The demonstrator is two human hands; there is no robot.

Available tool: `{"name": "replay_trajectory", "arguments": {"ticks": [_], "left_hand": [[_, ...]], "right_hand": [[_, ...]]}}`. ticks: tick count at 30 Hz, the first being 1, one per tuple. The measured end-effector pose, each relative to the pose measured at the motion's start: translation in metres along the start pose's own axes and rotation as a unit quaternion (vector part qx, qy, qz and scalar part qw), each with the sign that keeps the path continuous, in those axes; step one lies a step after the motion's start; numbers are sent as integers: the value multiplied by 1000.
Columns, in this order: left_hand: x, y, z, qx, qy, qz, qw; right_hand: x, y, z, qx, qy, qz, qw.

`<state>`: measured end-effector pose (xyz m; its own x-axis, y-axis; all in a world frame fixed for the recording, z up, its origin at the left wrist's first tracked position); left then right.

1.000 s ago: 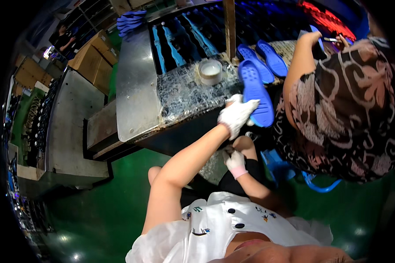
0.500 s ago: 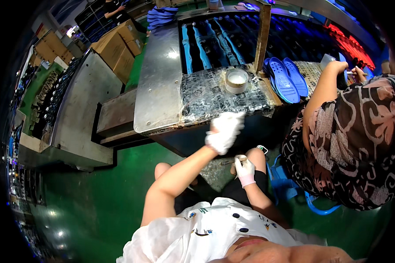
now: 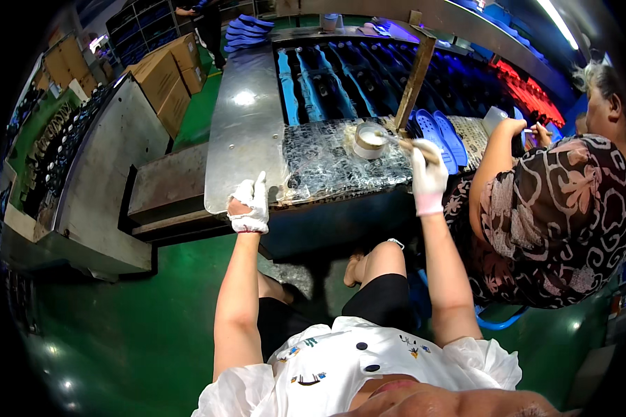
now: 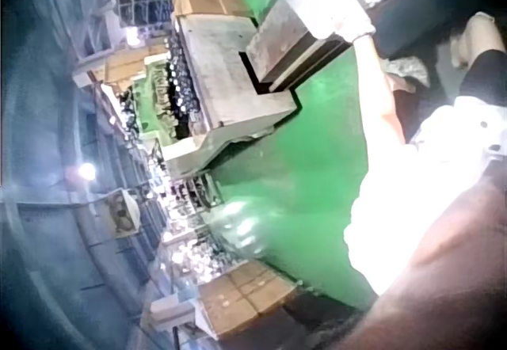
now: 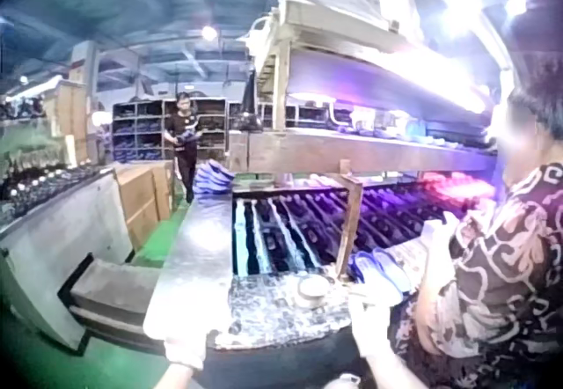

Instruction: The person uses a brush to apply glue to the inner edges and bottom of blue shoe components, handling each piece one by one before placing them on a conveyor belt.

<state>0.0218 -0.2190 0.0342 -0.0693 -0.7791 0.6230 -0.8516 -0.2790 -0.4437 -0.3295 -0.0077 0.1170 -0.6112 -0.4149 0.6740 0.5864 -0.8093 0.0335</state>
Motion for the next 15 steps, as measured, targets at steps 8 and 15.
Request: {"name": "replay_trajectory", "arguments": {"ticks": [8, 15], "left_hand": [[0, 2, 4, 31, 1, 24, 999], [-3, -3, 6, 45, 11, 16, 999]], "right_hand": [[50, 71, -22, -331, -5, 191, 924], [57, 57, 10, -285, -59, 98, 952]]}}
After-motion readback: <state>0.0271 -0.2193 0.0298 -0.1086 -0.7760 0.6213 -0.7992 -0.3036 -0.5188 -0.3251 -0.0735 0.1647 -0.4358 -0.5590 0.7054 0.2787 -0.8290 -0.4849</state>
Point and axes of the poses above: each hand's wrist, its own x-axis towards the middle knuckle, its own y-axis out of the palm, z = x × y, the point moved 10 cm from there along x, towards the middle knuckle
